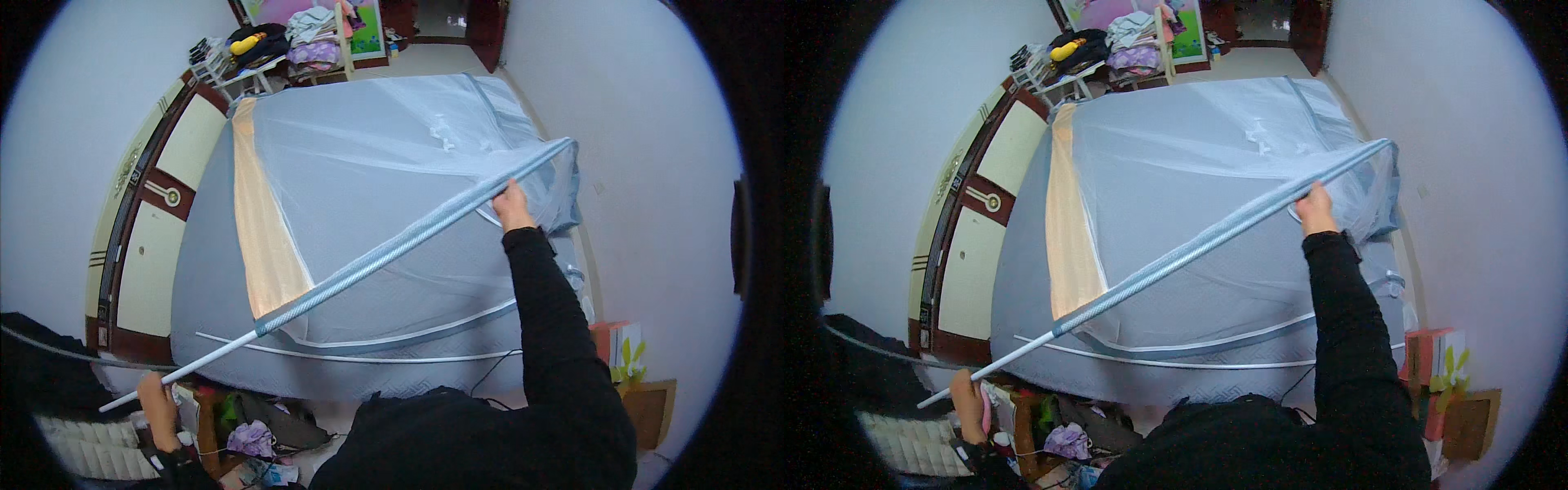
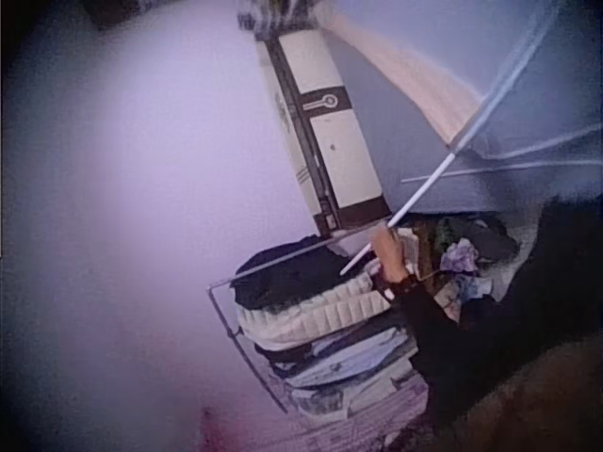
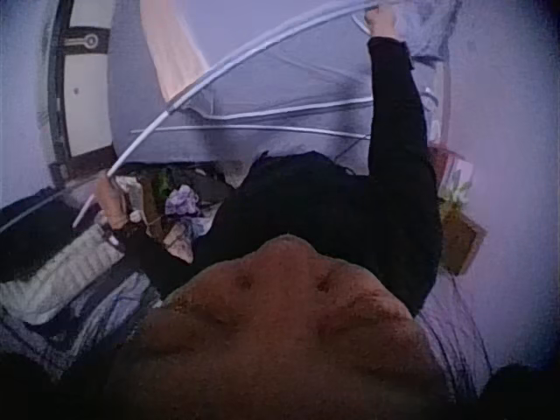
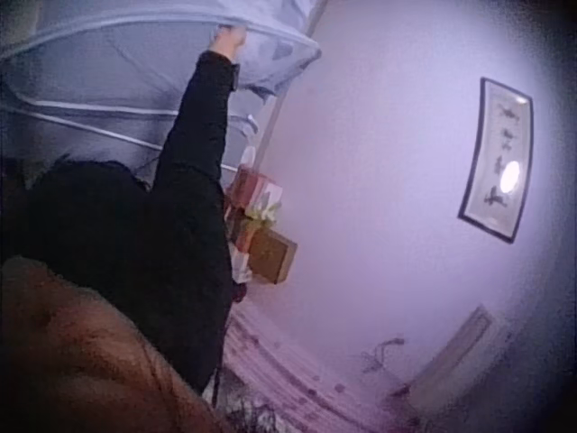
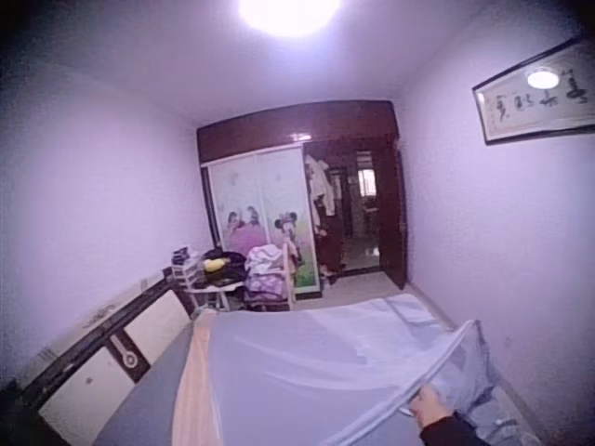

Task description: The person assembles a bed canopy by inserting white poles into sleeves on a gray mesh cover laid over a bed. They connect poles with T-shaped connectors, thread poles through the fabric, and lift sections of the canopy to position the frame. The person handles multiple poles and connectors, adjusting the mesh and aligning the frame components.

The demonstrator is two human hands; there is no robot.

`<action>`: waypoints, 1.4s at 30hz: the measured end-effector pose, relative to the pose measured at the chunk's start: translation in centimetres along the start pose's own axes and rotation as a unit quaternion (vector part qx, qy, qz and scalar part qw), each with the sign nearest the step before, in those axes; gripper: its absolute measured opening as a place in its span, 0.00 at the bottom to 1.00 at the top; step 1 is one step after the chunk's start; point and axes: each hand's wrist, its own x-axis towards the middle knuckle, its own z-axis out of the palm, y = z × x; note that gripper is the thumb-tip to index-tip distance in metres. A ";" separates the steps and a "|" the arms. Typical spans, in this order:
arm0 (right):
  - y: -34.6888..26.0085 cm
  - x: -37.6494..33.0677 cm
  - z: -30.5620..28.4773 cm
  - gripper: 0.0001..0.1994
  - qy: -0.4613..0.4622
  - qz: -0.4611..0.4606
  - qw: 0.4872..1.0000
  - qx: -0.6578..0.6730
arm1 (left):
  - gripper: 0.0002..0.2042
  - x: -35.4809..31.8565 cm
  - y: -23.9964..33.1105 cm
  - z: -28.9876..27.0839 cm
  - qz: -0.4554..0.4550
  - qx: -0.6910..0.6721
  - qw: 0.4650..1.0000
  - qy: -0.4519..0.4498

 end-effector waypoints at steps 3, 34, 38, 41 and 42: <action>5.5 -5.4 0.7 0.15 -0.039 0.083 0.995 -0.041 | 0.09 -0.5 4.6 -1.1 0.154 -0.017 0.982 0.112; 15.9 -19.5 6.8 0.14 -0.121 0.243 0.958 -0.093 | 0.12 -10.2 6.2 -13.8 0.180 0.057 0.962 0.198; 12.7 -14.1 7.4 0.14 -0.087 0.212 0.971 -0.068 | 0.11 -15.8 2.2 -18.2 0.063 0.155 0.981 0.094; 12.6 -15.4 7.4 0.13 -0.094 0.236 0.963 -0.086 | 0.12 -17.1 4.9 -18.4 0.037 0.191 0.980 0.044; 13.0 -16.7 7.2 0.13 -0.098 0.249 0.958 -0.099 | 0.13 -16.8 6.8 -17.5 0.046 0.211 0.976 0.029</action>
